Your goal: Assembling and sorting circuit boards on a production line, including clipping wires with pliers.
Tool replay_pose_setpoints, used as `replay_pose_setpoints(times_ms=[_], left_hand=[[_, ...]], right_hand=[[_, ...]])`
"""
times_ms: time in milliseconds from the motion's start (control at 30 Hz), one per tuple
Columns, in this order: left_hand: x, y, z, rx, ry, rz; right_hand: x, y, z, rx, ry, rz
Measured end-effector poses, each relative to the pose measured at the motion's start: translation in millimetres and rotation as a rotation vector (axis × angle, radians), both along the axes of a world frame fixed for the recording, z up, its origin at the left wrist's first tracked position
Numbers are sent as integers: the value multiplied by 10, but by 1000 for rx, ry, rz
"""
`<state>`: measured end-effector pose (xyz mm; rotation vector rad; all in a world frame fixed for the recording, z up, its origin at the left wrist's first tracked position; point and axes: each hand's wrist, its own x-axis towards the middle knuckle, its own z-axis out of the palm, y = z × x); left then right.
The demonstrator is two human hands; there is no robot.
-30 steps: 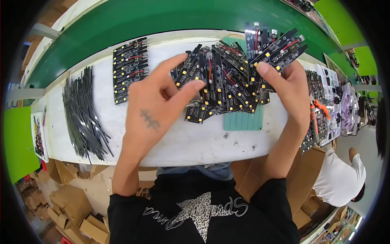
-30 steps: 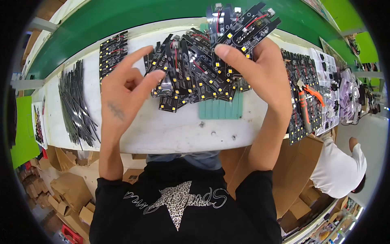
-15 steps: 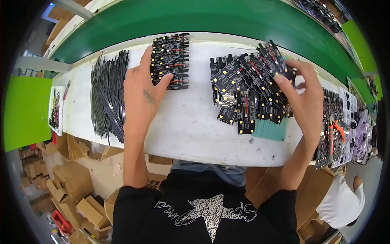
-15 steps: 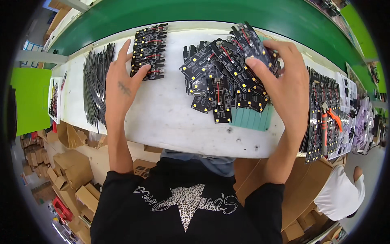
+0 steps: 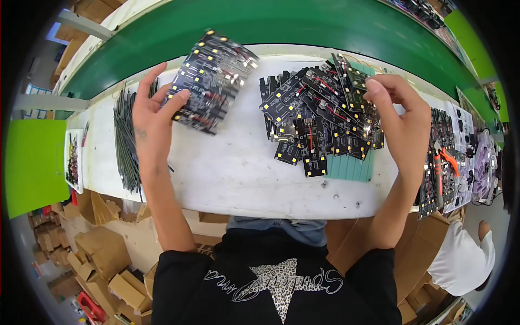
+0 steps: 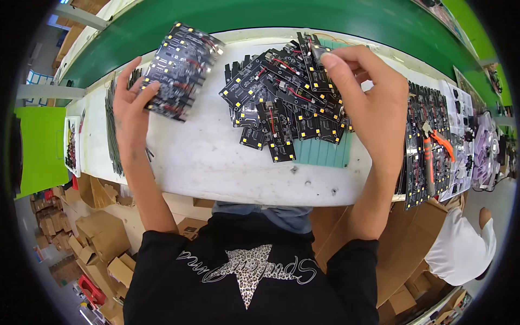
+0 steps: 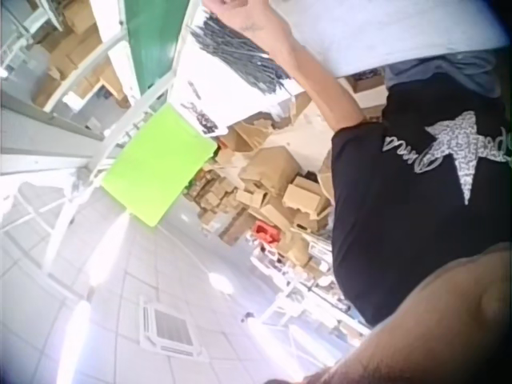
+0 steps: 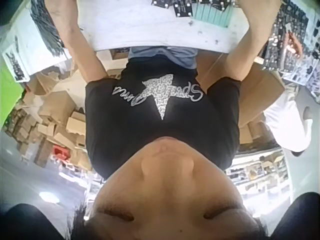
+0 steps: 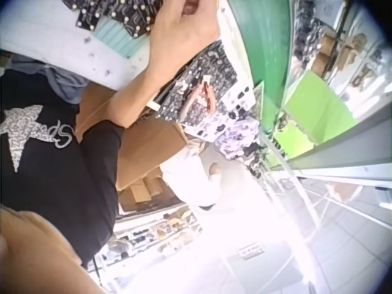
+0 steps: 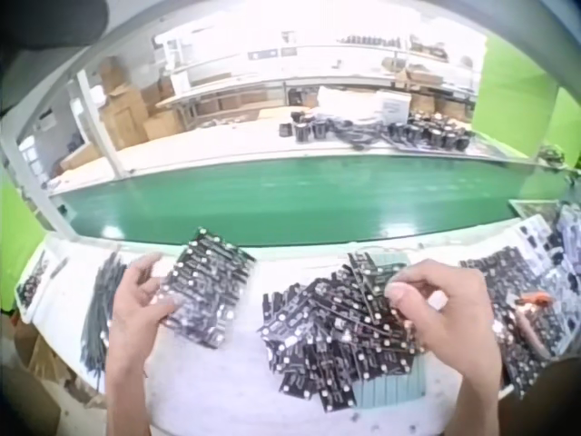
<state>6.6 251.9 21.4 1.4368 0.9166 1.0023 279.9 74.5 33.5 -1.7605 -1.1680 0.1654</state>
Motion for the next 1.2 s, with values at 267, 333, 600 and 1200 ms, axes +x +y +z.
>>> replay_pose_setpoints(times_ms=[267,333,600,1200], left_hand=[[-5,-199,607,36,185,-442],[191,-240,640,4,317,-628],[576,-153,519,199,-6,-528],[431,-271,242,-130,-56,-492]], right_hand=[[-170,0,-9,110,216,479],[-278,18,0,-8,283,683],[-348,-93,78,-125,624,571],[-179,45,-35,32,915,533]])
